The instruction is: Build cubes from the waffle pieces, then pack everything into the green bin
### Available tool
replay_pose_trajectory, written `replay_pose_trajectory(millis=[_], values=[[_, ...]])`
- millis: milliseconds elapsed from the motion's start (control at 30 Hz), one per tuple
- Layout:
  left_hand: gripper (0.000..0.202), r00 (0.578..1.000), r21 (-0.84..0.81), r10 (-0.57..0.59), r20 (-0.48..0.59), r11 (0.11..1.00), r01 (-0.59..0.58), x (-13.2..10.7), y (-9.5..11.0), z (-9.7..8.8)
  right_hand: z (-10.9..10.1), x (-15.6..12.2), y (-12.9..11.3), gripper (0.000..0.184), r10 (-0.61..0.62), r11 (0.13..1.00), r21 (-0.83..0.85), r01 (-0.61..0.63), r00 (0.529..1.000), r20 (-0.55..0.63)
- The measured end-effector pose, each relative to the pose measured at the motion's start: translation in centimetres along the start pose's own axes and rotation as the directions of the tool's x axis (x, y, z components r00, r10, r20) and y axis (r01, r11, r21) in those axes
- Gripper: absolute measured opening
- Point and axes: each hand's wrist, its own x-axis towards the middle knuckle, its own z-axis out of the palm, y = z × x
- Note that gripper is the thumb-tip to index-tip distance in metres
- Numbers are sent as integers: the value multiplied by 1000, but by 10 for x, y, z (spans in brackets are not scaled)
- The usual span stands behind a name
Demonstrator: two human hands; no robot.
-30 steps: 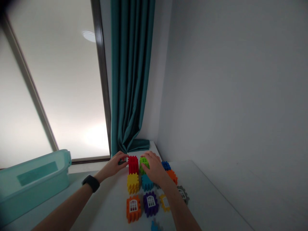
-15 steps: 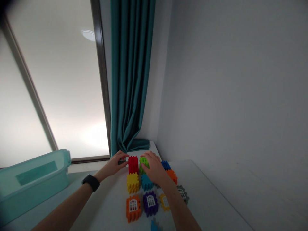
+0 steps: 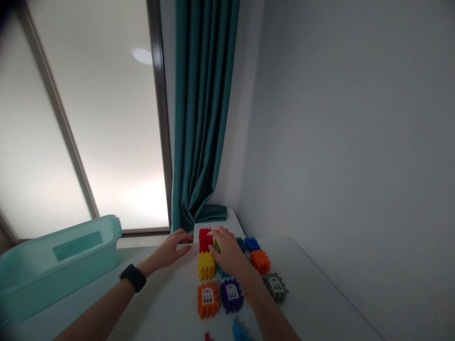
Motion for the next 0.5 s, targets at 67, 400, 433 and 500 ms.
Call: replay_pose_trajectory(millis=[67,400,433,500], values=[[21,1000,39,0,8,999,0,-10,4,-4,4,-1,-10,33,-24,1000,1,24,1000,3],[25,1000,182,-6,-2,983,6,-74,19,-19,21,-14,-57,39,-36,999,-2,36,999,31],[25,1000,191,-10,3,982,9,-80,19,-21,23,-16,-61,40,-26,1000,-2,26,999,43],[25,999,204,-25,20,979,20,-93,19,-23,28,-21,-70,42,-6,1000,1,6,998,69]])
